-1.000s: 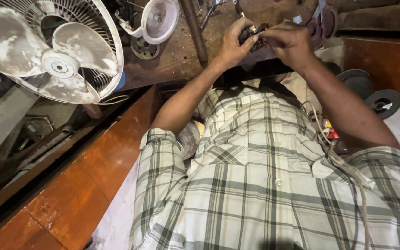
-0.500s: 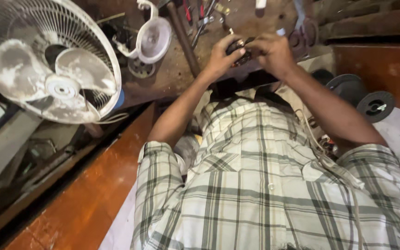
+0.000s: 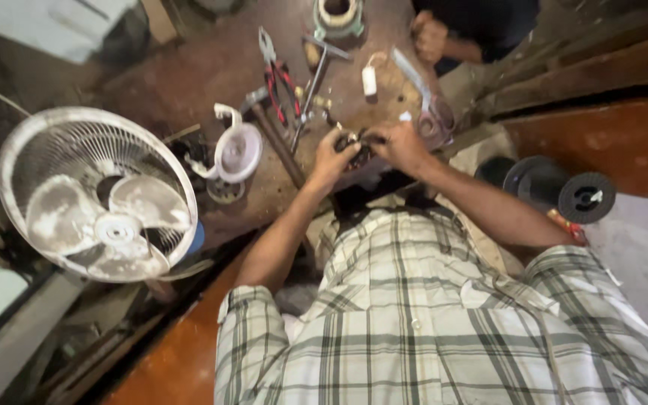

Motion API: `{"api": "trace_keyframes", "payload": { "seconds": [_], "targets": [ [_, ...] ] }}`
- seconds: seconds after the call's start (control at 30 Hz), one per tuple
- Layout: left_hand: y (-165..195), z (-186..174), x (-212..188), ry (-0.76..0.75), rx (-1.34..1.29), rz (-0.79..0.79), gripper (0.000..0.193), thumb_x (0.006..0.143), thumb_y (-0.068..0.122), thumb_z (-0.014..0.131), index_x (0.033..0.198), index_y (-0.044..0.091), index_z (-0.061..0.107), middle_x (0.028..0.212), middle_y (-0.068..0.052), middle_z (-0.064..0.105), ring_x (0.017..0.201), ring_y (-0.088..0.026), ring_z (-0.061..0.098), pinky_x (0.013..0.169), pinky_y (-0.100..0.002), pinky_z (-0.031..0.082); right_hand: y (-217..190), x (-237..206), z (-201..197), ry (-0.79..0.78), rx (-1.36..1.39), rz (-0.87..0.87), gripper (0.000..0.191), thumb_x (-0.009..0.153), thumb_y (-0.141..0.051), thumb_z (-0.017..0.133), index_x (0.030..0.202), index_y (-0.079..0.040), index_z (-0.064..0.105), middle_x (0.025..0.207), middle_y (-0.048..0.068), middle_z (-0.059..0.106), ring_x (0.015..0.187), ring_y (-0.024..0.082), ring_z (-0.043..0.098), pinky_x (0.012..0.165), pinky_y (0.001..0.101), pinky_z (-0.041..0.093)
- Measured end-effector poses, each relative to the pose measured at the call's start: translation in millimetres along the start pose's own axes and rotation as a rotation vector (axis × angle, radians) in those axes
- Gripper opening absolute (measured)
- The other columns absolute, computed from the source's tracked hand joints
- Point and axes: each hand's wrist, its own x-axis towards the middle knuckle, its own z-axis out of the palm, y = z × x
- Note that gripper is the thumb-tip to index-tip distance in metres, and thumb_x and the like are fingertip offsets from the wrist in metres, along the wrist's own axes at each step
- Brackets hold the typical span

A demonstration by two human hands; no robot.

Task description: The person works at a cluttered workbench, handling a small circular electrical component with copper windings. They repeatedly pick up small white pieces and place them onto the component, adjusting and pressing them into position. Tools and other fan parts are visible on the table, but the person focuses on the small component throughout.

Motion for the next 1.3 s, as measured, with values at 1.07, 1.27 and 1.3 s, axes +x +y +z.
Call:
{"api": "trace_keyframes", "payload": {
  "seconds": [1.07, 1.27, 1.3],
  "targets": [
    [-43, 2, -72, 0.066, 0.664, 0.862, 0.050, 0.083, 0.023, 0.089, 0.118, -0.002, 0.062, 0.112, -0.017, 0.061, 0.100, -0.038, 0.061, 0.090, -0.049, 0.050, -21, -84, 26, 0.026, 0.103, 0.000, 0.039, 0.090, 0.007, 0.063, 0.129, 0.002, 0.061, 0.135, 0.025, 0.062, 0.135, 0.043, 0.058, 0.118, 0.0488, 0.045],
    [-6, -1, -67, -0.017, 0.458, 0.552, 0.041, 0.093, 0.016, 0.080, 0.131, 0.006, 0.067, 0.126, -0.013, 0.064, 0.117, -0.035, 0.062, 0.102, -0.044, 0.051, -2, -69, 23, -0.112, 0.588, 0.283, 0.039, 0.099, -0.005, 0.062, 0.136, -0.001, 0.055, 0.130, 0.013, 0.058, 0.124, 0.022, 0.056, 0.109, 0.0349, 0.045],
    [1, -3, -65, -0.037, 0.446, 0.566, 0.042, 0.093, 0.016, 0.079, 0.131, 0.006, 0.065, 0.126, -0.014, 0.064, 0.117, -0.035, 0.061, 0.103, -0.044, 0.050, 1, -66, 28, -0.090, 0.628, 0.353, 0.038, 0.098, -0.006, 0.061, 0.135, -0.002, 0.055, 0.128, 0.010, 0.059, 0.122, 0.019, 0.057, 0.108, 0.0335, 0.046]
  ]
}}
